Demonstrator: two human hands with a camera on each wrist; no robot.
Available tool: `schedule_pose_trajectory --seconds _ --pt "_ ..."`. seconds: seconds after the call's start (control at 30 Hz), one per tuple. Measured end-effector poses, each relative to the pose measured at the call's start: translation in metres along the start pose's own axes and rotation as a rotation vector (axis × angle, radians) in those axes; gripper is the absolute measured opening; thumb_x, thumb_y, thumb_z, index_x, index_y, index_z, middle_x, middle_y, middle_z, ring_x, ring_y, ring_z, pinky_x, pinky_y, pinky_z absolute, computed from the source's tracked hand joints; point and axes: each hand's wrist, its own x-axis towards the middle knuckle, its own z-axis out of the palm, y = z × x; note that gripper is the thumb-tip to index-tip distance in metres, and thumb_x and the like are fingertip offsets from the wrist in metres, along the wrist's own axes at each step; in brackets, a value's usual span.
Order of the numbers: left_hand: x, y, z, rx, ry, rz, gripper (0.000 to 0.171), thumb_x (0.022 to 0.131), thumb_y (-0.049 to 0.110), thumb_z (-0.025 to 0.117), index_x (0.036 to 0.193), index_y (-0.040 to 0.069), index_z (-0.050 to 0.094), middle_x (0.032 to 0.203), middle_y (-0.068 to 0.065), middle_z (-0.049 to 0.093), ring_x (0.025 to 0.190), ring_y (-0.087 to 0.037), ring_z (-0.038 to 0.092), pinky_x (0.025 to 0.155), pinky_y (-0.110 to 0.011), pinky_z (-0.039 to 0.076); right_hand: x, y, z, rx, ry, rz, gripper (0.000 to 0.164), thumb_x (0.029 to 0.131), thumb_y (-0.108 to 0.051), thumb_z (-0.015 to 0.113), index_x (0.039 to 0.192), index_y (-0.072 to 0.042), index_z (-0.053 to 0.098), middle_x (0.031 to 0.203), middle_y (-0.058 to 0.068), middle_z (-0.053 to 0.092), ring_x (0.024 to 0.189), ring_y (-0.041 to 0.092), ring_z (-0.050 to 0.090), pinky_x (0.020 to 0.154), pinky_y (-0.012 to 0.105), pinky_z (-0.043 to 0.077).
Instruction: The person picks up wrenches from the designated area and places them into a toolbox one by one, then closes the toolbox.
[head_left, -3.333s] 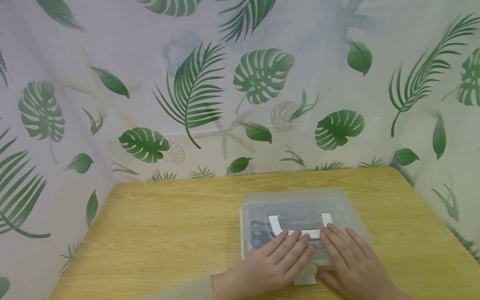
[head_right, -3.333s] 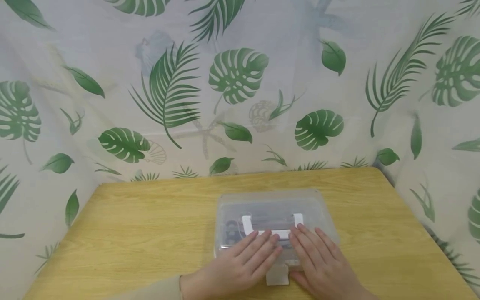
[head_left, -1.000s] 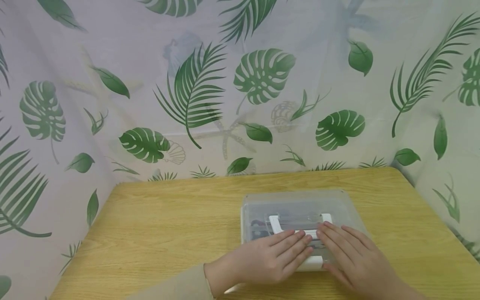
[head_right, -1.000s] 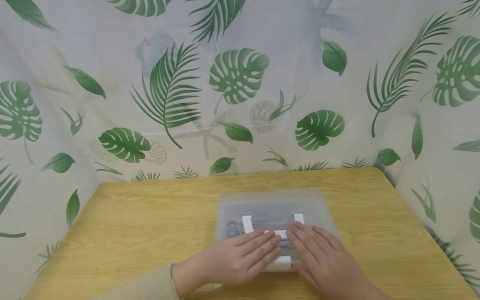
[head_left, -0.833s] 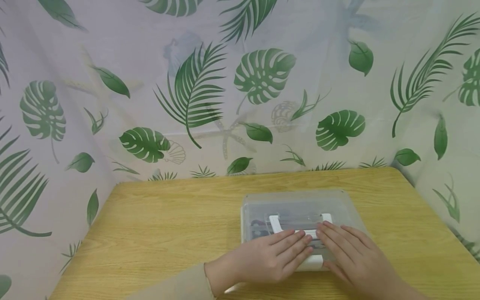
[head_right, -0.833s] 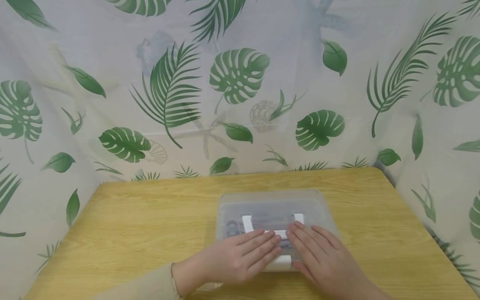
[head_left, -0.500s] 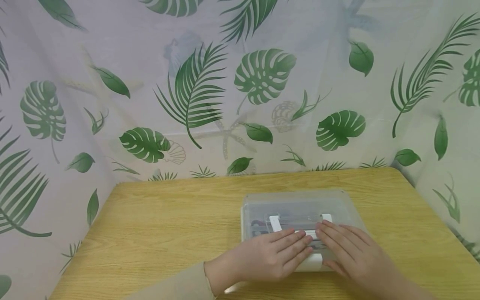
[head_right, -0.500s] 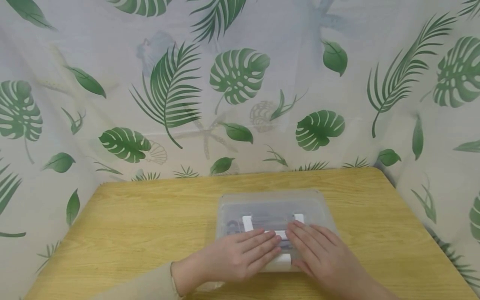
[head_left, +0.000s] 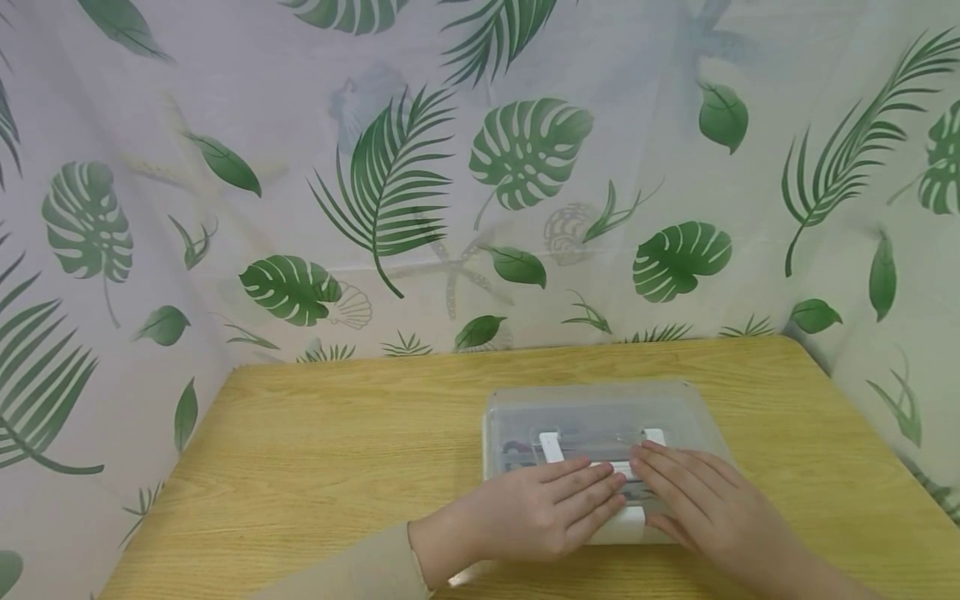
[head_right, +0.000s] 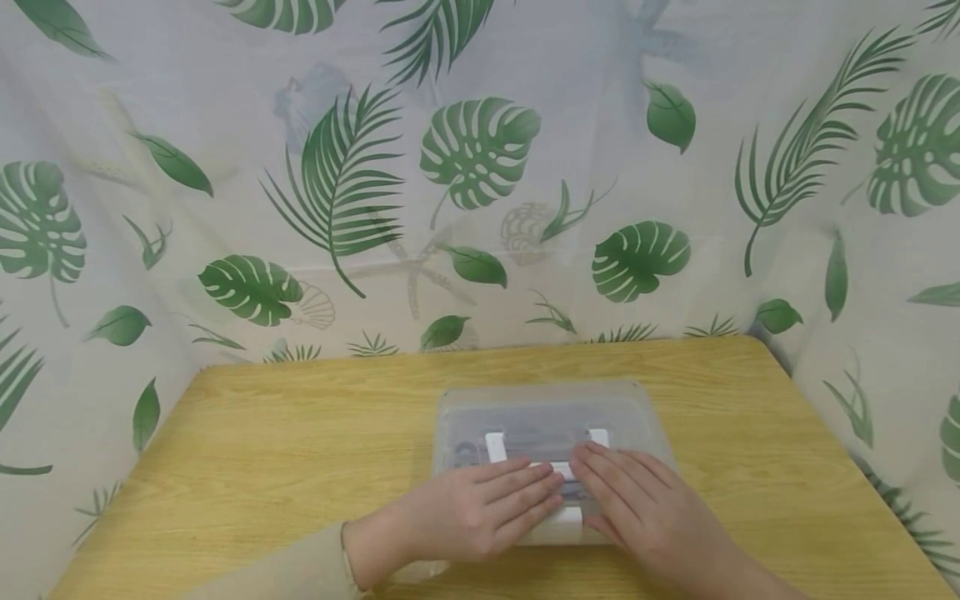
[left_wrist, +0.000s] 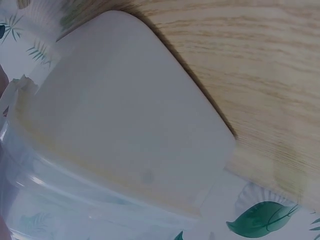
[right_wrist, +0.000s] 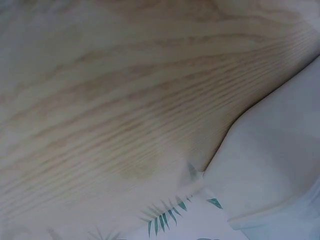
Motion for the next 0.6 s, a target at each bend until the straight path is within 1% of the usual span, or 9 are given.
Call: schedule_pose_trajectory --seconds 0.27,0.5,0.6 --pt "-0.0006 0.0002 0.0054 -0.024 0.041 -0.039 0.033 0.110 0.023 0.054 0.137 0.017 0.073 0.139 0.001 0.072 0.132 -0.010 0.067 0.117 -0.030 0.050 0.0002 0.0001 -0.0008 0.028 -0.013 0.017 0.057 0.116 -0.040 0.042 0.123 0.008 0.072 0.121 0.021 0.077 0.106 0.031 0.069 0.132 0.022 0.022" --pt "-0.0010 -0.0008 0.0020 -0.021 0.034 -0.026 0.033 0.111 0.023 0.055 0.137 0.016 0.073 0.140 0.000 0.072 0.133 -0.011 0.067 0.116 -0.031 0.051 0.0010 0.0011 -0.0009 0.031 -0.002 0.015 0.057 0.116 -0.040 0.042 0.122 0.008 0.072 0.119 0.021 0.078 0.102 0.031 0.071 0.132 0.021 0.023" --pt "-0.0008 -0.0004 0.0022 -0.026 0.037 -0.030 0.033 0.110 0.022 0.055 0.137 0.016 0.073 0.140 0.000 0.072 0.133 -0.011 0.067 0.116 -0.031 0.051 0.0018 0.0016 -0.0015 0.040 -0.001 0.010 0.057 0.116 -0.040 0.042 0.122 0.008 0.072 0.119 0.020 0.078 0.102 0.031 0.071 0.131 0.021 0.023"
